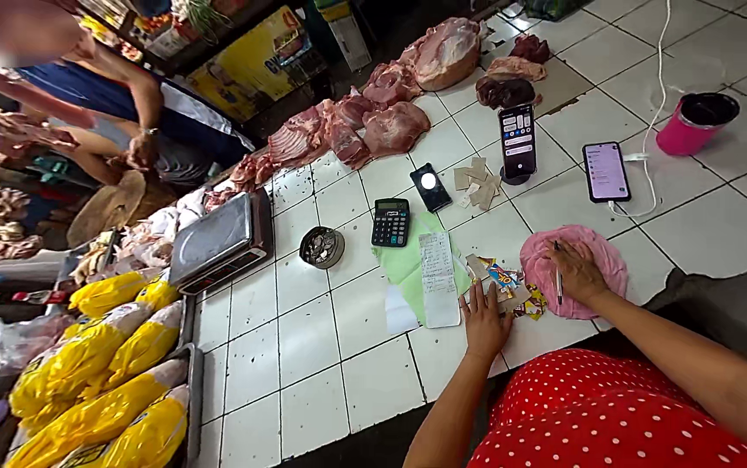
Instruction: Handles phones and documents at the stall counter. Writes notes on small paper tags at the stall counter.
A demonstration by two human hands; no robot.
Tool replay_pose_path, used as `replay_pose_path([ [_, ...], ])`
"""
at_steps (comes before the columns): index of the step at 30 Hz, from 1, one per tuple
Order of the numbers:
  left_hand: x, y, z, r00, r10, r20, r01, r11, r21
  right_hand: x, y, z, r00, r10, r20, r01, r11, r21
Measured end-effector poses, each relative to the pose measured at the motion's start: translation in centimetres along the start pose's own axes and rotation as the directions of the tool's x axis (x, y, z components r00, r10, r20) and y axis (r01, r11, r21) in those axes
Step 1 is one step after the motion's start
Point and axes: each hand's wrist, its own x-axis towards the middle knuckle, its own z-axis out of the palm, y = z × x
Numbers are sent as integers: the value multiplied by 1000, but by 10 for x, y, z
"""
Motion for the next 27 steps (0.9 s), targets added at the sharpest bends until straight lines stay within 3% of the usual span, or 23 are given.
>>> replay_pose_path([
  [3, 20, 13, -1, 995, -93, 25, 93, 996, -8, 13, 5, -24, 993, -20, 119, 24, 999, -34],
  [8, 61, 29, -10, 986, -156, 64, 159, 986, -42, 51, -5, -62, 979, -73, 192, 76, 997, -8],
  [13, 77, 22, -5, 955, -259, 142, 263, 965, -8, 122, -22, -31, 907, -356, 225, 338, 934, 117],
  [16, 65, 11, 10, 975, -199, 100, 202, 979, -19, 172, -34, -7, 889, -414, 195, 402, 910, 102],
  [18, 54, 6, 23, 990, -138, -7, 138, 990, -17, 205, -42, 8, 909, -396, 133, 389, 918, 75],
  [22, 48, -2, 39, 977, -87, -196, 95, 995, 32, 270, -69, 19, 971, -209, 114, 202, 977, 72],
  [27, 46, 2, 36, 967, -112, -227, 112, 994, -13, 357, -70, 22, 994, -36, -104, 47, 993, 109],
])
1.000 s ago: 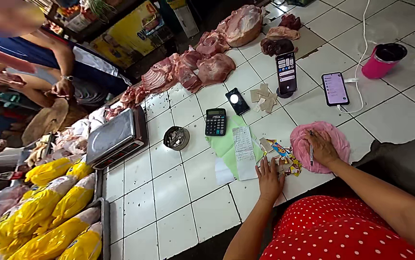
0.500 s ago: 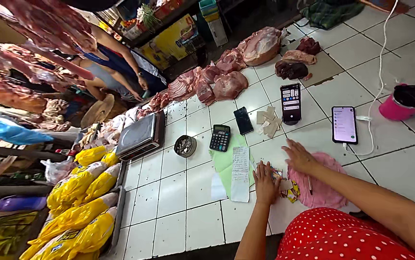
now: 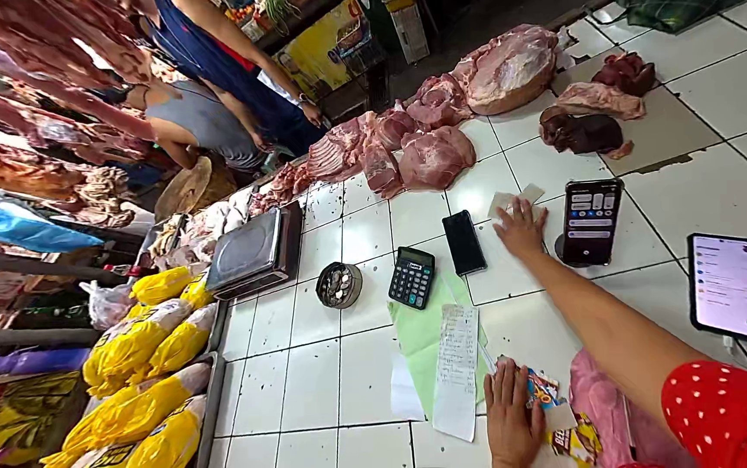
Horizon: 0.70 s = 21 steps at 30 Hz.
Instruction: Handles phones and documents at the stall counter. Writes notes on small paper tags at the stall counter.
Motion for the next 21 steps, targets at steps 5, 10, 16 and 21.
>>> replay_pose_path([
  [5, -5, -4, 5, 1000, 6, -29, -6, 1000, 23, 59, 4, -21, 964, 168, -208, -168, 986, 15],
  [10, -6, -1, 6, 999, 3, -37, -4, 1000, -27, -28, -41, -15, 990, -123, -70, 131, 983, 129],
  [16, 1, 0, 0, 1000, 10, -26, -13, 995, -99, -246, 9, -42, 836, -435, 334, 395, 900, 185],
  [21, -2, -1, -7, 999, 15, -34, -22, 975, -219, -344, 66, -81, 810, -388, 440, 423, 906, 19],
])
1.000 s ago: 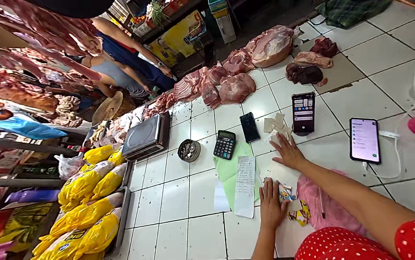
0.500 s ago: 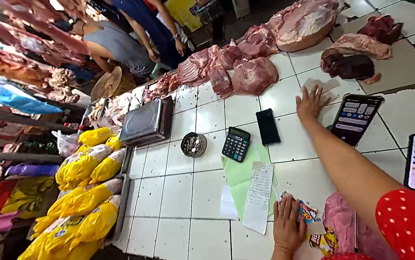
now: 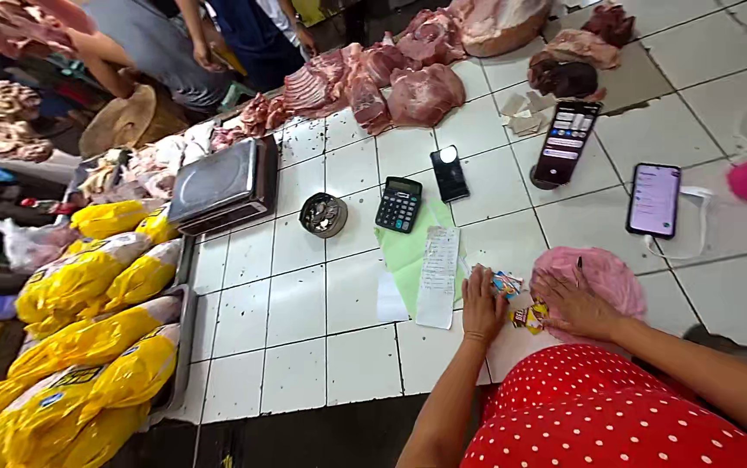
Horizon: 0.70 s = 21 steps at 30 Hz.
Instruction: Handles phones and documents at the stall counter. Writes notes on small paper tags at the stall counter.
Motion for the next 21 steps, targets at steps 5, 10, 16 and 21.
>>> replay_pose_path([
  [5, 6, 3, -31, 993, -112, -30, 100, 961, -259, -20, 5, -8, 979, 200, -33, -201, 979, -28],
  [10, -9, -26, -68, 957, -288, -42, 290, 955, 60, -7, -10, -1, 923, 366, -120, -370, 929, -9],
  [16, -34, -51, -90, 832, -551, 65, 541, 832, 126, -1, -42, 13, 920, 336, -204, -342, 940, 7],
  [21, -22, -59, -104, 827, -553, 103, 550, 833, 54, 7, -55, 11, 928, 344, -144, -340, 939, 50],
])
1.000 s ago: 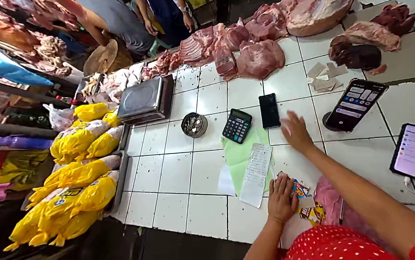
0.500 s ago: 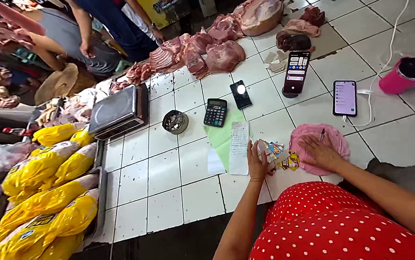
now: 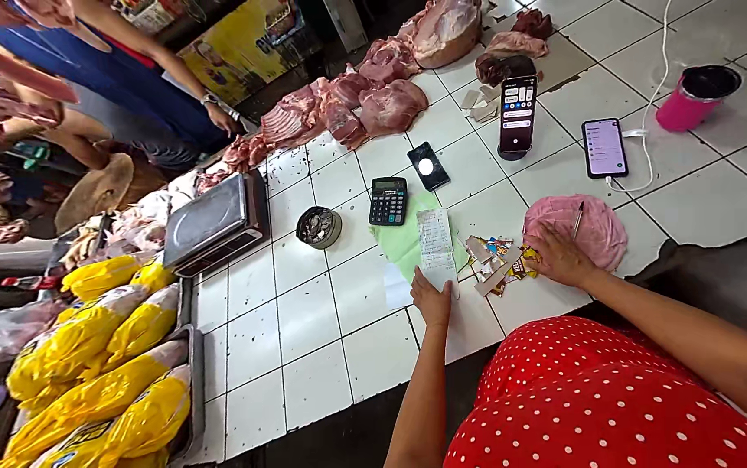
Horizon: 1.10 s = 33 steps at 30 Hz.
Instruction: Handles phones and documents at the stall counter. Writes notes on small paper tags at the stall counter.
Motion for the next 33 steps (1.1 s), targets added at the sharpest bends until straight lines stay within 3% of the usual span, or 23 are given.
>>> replay_pose_path([
  [4, 14, -3, -8, 1000, 18, -17, -17, 999, 40, 16, -22, 14, 971, -168, 168, 175, 984, -23],
  [7, 19, -9, -3, 955, 295, -18, -290, 948, 134, 41, -41, 30, 980, -157, 122, 164, 985, -47],
  [9, 18, -8, 2, 862, 483, 156, -504, 848, 162, 57, -58, 35, 991, -73, 113, 76, 997, -26],
  [11, 14, -5, 6, 769, 525, 365, -604, 783, 148, 70, -72, 38, 987, -13, 161, 17, 1000, -18],
  [13, 11, -7, 10, 741, 498, 450, -615, 773, 158, 75, -82, 39, 974, 31, 225, -28, 1000, -13],
  [15, 10, -13, 12, 770, 480, 420, -597, 775, 209, 76, -84, 43, 977, 21, 211, -20, 1000, -7],
  [18, 14, -25, 10, 813, 433, 389, -555, 778, 293, 56, -75, 55, 982, -101, 158, 105, 994, -19],
  [21, 18, -25, 6, 809, 419, 412, -556, 773, 307, 24, -68, 61, 958, -222, 184, 224, 975, 8],
  [23, 12, -27, 13, 778, 513, 364, -616, 736, 279, 3, -63, 62, 944, -298, 141, 298, 954, 22],
  [24, 9, -29, 19, 741, 588, 324, -667, 700, 254, -5, -60, 63, 945, -322, 46, 321, 946, 31],
  [25, 5, -28, 24, 696, 652, 300, -716, 660, 227, -12, -58, 64, 948, -311, -70, 314, 949, 32],
  [27, -10, -25, 35, 633, 711, 307, -772, 607, 188, -25, -54, 63, 964, -146, -222, 157, 987, 34],
  [30, -33, -22, 55, 624, 716, 312, -781, 591, 204, -38, -45, 66, 964, 167, -206, -158, 986, 61],
  [33, -41, -5, 67, 618, 723, 308, -785, 584, 205, -35, -56, 77, 968, 218, -126, -206, 973, 99],
])
